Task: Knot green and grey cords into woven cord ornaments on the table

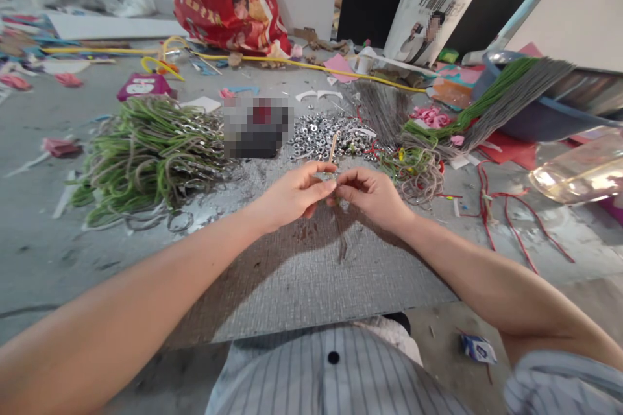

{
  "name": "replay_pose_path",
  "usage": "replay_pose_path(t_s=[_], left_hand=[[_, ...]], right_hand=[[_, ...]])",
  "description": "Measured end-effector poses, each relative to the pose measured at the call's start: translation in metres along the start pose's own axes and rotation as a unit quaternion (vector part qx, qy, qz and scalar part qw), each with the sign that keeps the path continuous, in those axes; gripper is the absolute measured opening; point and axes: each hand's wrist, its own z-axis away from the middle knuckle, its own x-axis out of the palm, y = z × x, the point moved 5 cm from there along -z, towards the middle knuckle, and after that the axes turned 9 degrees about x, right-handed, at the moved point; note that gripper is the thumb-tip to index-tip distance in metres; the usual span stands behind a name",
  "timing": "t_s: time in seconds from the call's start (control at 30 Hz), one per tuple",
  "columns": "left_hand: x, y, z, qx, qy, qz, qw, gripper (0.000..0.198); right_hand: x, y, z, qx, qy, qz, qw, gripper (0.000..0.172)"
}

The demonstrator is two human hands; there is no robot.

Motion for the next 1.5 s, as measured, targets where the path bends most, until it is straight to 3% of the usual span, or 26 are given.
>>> replay_pose_path(t_s=[0.3,0.57,0.67,0.8,0.93,1.2,1.37,1.5], left_hand=[[-0.004,-0.001,-0.005,0.046,0.044,-0.090,0.994,0.012],[-0.007,-0.001,-0.004,0.071,0.073,-0.152,0.983,0.011],[-0.011,-0.002,-0.004,0.073,0.109,-0.168,0.977,0.010],[-0.013,-0.006,-0.005,0.060,0.129,-0.187,0.972,0.008],[-0.012,-0.010,-0.008,0.050,0.115,-0.218,0.968,0.006],[-0.007,-0.011,-0.009,0.081,0.086,-0.308,0.944,0.010],[0.002,-0.009,-0.010,0.119,0.003,-0.388,0.914,0.015],[0.005,-0.005,-0.009,0.112,-0.046,-0.414,0.902,0.018]], right_hand=[[-0.009,0.001,-0.004,0.005,0.050,0.030,0.998,0.007],[-0.009,0.007,-0.004,-0.022,0.061,0.099,0.993,0.013],[-0.006,0.004,-0.002,-0.062,0.066,0.199,0.976,0.016],[0.003,-0.002,0.002,-0.127,0.040,0.361,0.923,0.019],[0.009,-0.001,0.002,-0.138,0.009,0.424,0.895,0.017],[0.009,0.000,0.004,-0.177,-0.008,0.427,0.887,0.015],[0.009,0.002,0.005,-0.191,-0.017,0.424,0.885,0.013],[0.009,0.003,0.004,-0.180,-0.017,0.411,0.894,0.013]])
